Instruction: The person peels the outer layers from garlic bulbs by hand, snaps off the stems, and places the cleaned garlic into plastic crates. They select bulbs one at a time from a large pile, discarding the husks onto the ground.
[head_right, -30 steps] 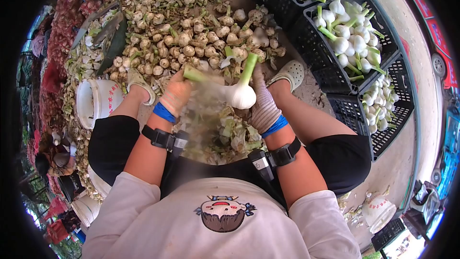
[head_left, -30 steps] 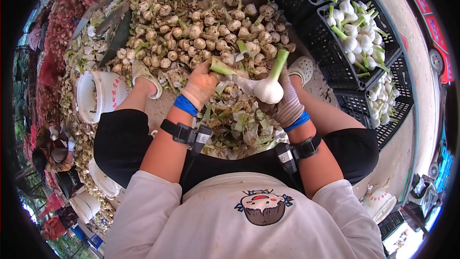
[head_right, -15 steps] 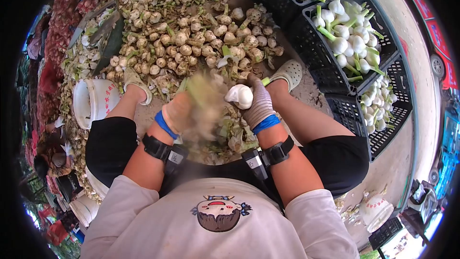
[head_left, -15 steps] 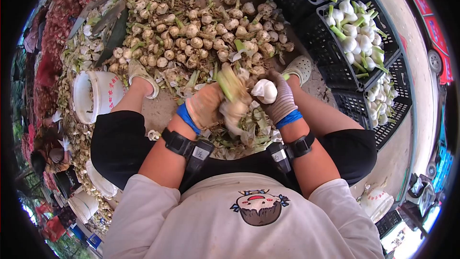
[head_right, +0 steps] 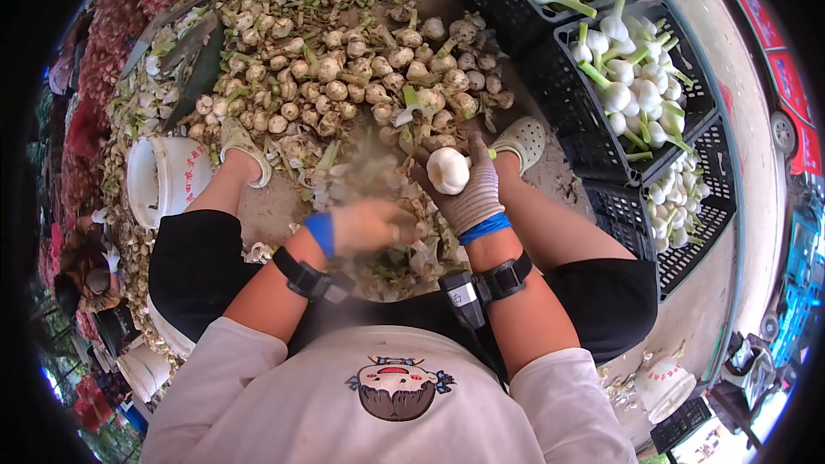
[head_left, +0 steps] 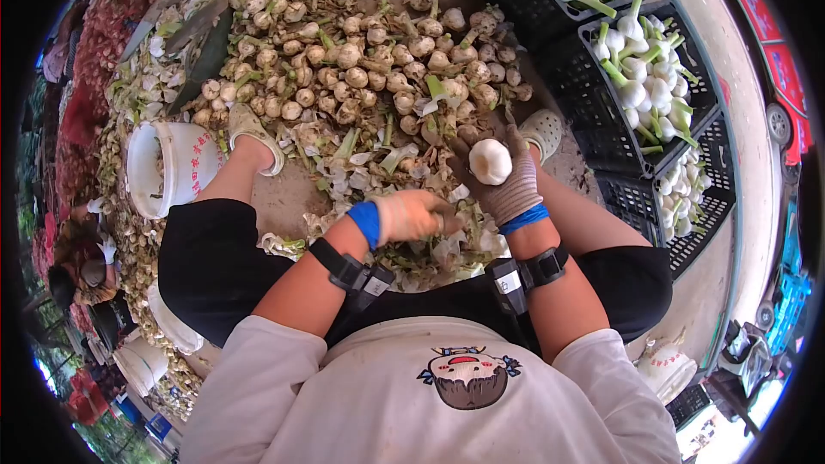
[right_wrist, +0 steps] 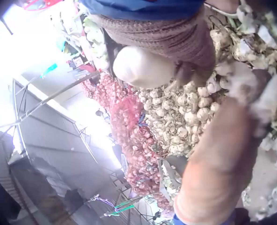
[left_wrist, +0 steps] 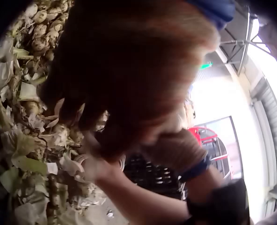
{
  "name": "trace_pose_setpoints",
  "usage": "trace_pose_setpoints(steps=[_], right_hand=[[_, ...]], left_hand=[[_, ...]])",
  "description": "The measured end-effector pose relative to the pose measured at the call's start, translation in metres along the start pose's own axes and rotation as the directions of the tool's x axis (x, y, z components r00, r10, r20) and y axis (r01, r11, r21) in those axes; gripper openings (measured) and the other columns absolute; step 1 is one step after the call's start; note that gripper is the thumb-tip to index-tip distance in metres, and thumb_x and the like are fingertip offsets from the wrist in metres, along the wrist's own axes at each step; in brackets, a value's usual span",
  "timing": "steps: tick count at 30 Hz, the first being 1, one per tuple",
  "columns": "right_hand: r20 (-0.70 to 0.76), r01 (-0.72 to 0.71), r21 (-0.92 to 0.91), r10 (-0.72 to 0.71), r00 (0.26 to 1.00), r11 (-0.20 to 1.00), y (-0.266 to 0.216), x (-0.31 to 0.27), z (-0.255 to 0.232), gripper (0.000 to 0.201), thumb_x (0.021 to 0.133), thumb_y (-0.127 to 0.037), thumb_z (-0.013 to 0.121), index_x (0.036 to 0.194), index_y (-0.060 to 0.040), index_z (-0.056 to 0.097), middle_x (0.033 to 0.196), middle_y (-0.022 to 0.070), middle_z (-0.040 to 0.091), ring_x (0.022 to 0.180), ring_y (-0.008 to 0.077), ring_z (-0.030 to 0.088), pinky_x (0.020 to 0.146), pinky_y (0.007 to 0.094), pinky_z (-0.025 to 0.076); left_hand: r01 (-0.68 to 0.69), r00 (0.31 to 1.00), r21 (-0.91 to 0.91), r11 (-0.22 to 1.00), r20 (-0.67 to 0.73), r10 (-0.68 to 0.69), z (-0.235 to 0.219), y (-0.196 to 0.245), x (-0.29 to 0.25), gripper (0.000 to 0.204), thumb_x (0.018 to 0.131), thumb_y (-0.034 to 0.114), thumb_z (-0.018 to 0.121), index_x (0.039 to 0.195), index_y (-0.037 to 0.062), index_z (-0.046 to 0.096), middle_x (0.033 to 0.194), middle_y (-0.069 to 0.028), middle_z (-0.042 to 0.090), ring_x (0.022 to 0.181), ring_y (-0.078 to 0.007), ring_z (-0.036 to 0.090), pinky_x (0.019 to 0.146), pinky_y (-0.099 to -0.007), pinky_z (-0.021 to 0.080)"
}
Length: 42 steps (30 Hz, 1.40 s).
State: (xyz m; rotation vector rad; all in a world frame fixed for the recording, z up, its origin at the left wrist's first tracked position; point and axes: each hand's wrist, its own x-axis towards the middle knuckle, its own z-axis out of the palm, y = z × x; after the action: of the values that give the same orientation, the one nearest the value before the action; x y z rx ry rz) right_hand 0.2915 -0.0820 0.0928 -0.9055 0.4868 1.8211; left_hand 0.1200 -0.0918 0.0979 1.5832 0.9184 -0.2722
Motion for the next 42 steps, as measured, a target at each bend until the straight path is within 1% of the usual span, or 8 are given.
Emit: trace_pose_setpoints(steps=[9, 14, 19, 21, 24, 34, 38, 42], right_hand=[[0.472, 0.494, 0.08, -0.47, 0.746, 0.866, -0.111, 0.007, 0.087, 0.066, 0.08, -0.042, 0.061, 0.119, 0.0031, 0.033, 0.113, 0.0214, 0.045, 0.105, 0.0365, 0.048, 0.09, 0.0496, 0.044], [0.025, 0.37, -0.356, -0.387, 0.922, 0.858, -0.064, 0.05, 0.028, 0.031, 0.084, -0.033, 0.058, 0.096, -0.0045, 0.054, 0.089, 0.0109, 0.059, 0.081, 0.0238, 0.057, 0.074, 0.0355, 0.048], [-0.071, 0.222, -0.638, -0.343, 0.937, 0.737, -0.055, 0.064, -0.024, 0.037, 0.086, -0.026, 0.055, 0.115, -0.0056, 0.044, 0.094, 0.0116, 0.056, 0.073, 0.0213, 0.058, 0.069, 0.0352, 0.049], [-0.047, 0.208, -0.698, -0.334, 0.942, 0.685, -0.049, 0.071, -0.031, 0.051, 0.08, -0.021, 0.062, 0.123, -0.0058, 0.039, 0.108, 0.0156, 0.051, 0.088, 0.0265, 0.058, 0.077, 0.0369, 0.049], [0.653, 0.464, -0.735, -0.331, 0.681, -0.495, -0.031, 0.062, -0.012, 0.079, 0.062, -0.018, 0.07, 0.13, -0.007, 0.033, 0.128, 0.0218, 0.037, 0.115, 0.0373, 0.043, 0.096, 0.0366, 0.039], [0.895, 0.282, -0.382, -0.276, 0.35, -0.88, 0.021, 0.005, 0.013, 0.061, 0.053, -0.019, 0.075, 0.107, -0.0107, 0.049, 0.107, 0.0156, 0.046, 0.093, 0.034, 0.049, 0.077, 0.0434, 0.042], [0.89, 0.219, -0.402, -0.323, 0.323, -0.889, 0.022, -0.015, 0.008, 0.059, 0.054, -0.02, 0.074, 0.106, -0.0102, 0.049, 0.106, 0.0151, 0.047, 0.093, 0.0341, 0.049, 0.078, 0.0426, 0.042], [0.722, 0.359, -0.651, -0.4, 0.564, -0.669, 0.013, -0.031, 0.006, 0.068, 0.053, -0.021, 0.079, 0.111, -0.0063, 0.046, 0.107, 0.0159, 0.047, 0.097, 0.0333, 0.05, 0.085, 0.0391, 0.043]], left_hand=[[0.337, 0.813, 0.346, 0.876, -0.576, -0.085, -0.061, -0.053, 0.07, 0.053, 0.075, 0.026, 0.061, 0.124, 0.0137, 0.046, 0.125, -0.0163, 0.047, 0.1, -0.0333, 0.055, 0.086, -0.0379, 0.046], [0.194, 0.879, 0.823, 0.533, -0.388, 0.278, -0.058, -0.005, 0.126, 0.044, 0.079, 0.017, 0.056, 0.122, 0.0126, 0.047, 0.121, -0.0167, 0.05, 0.097, -0.0288, 0.058, 0.077, -0.0374, 0.05], [0.34, 0.826, 0.126, 0.932, -0.514, -0.232, -0.075, -0.002, 0.125, 0.032, 0.083, 0.005, 0.049, 0.114, 0.0053, 0.055, 0.118, -0.0105, 0.053, 0.084, -0.02, 0.06, 0.072, -0.0248, 0.051], [0.138, 0.807, 0.012, 0.99, -0.582, -0.105, -0.089, -0.014, 0.109, 0.035, 0.083, 0.005, 0.049, 0.118, 0.0041, 0.052, 0.115, -0.0108, 0.055, 0.087, -0.0199, 0.06, 0.081, -0.0272, 0.049], [-0.107, 0.856, -0.088, 0.99, -0.515, 0.046, -0.103, -0.031, 0.08, 0.047, 0.076, 0.008, 0.059, 0.122, 0.0022, 0.048, 0.116, -0.0171, 0.055, 0.104, -0.0251, 0.055, 0.088, -0.0331, 0.044], [-0.359, 0.791, -0.816, 0.453, -0.523, -0.317, -0.051, -0.001, 0.033, 0.053, 0.077, 0.031, 0.068, 0.112, -0.0033, 0.049, 0.098, -0.0119, 0.055, 0.089, -0.0174, 0.051, 0.076, -0.0308, 0.045], [-0.233, 0.814, -0.573, 0.785, -0.557, -0.165, -0.041, 0.0, 0.018, 0.041, 0.081, 0.027, 0.063, 0.105, -0.0053, 0.053, 0.095, -0.0176, 0.061, 0.082, -0.0258, 0.058, 0.071, -0.0336, 0.047], [-0.071, 0.816, -0.406, 0.911, -0.549, -0.182, -0.042, 0.011, 0.01, 0.036, 0.08, 0.02, 0.061, 0.106, -0.0034, 0.054, 0.096, -0.0185, 0.061, 0.083, -0.0273, 0.059, 0.072, -0.0339, 0.047]])
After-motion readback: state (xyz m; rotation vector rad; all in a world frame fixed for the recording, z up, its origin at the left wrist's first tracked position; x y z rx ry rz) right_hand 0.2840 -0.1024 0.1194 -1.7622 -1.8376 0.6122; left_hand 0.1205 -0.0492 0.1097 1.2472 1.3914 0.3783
